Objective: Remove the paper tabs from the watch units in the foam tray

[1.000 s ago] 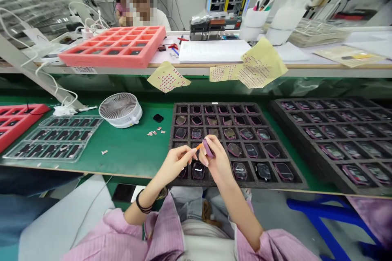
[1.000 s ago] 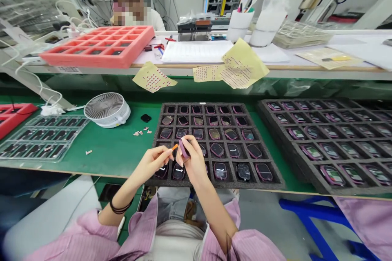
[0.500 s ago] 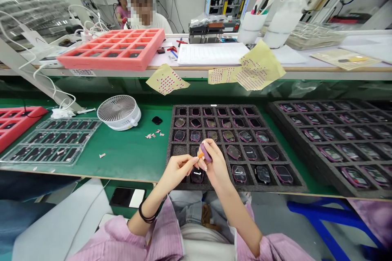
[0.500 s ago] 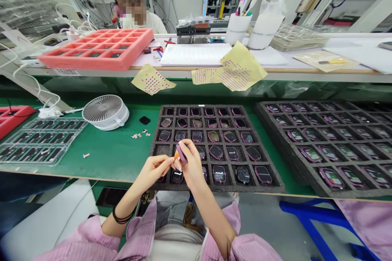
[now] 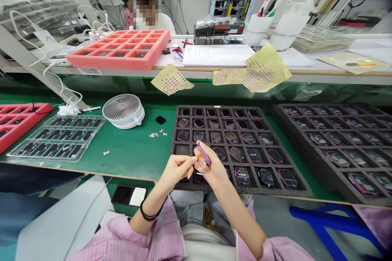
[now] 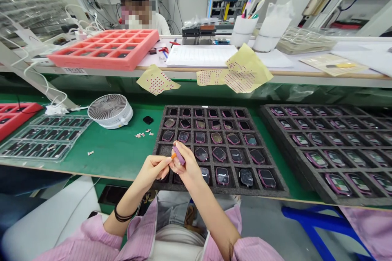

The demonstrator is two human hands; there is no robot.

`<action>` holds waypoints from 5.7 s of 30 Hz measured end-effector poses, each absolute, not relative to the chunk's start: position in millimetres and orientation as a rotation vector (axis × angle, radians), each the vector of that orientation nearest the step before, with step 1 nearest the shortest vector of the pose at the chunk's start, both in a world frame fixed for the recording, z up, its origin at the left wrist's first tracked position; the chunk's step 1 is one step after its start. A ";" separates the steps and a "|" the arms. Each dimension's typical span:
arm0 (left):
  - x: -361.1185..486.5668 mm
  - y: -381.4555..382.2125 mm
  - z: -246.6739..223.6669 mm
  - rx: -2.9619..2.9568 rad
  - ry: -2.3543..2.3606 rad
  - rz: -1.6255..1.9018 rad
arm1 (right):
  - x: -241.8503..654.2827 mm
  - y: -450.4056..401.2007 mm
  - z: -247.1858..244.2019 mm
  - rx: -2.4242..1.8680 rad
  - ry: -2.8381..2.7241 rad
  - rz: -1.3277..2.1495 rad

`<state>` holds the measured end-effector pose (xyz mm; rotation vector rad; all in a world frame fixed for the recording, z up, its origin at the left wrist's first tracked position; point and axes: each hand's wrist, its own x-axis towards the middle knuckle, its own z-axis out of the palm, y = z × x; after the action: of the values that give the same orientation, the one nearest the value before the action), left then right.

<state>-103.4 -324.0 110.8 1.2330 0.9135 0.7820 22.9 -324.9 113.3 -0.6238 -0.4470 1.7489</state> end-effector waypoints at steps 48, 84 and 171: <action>-192.4 -253.3 95.4 1.935 1.870 0.842 | -7.6 -307.1 99.3 -1.451 -1.655 0.647; -98.5 -324.9 111.6 1.411 0.853 0.770 | 30.2 -329.3 114.8 -0.861 -0.639 1.444; -76.3 -314.8 121.1 1.455 0.856 0.725 | 46.7 -322.2 105.6 -0.601 -0.451 1.596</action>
<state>-76.3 -314.8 121.1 1.4549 0.8560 0.7252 46.7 -322.2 105.6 -0.6012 -0.4514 1.5959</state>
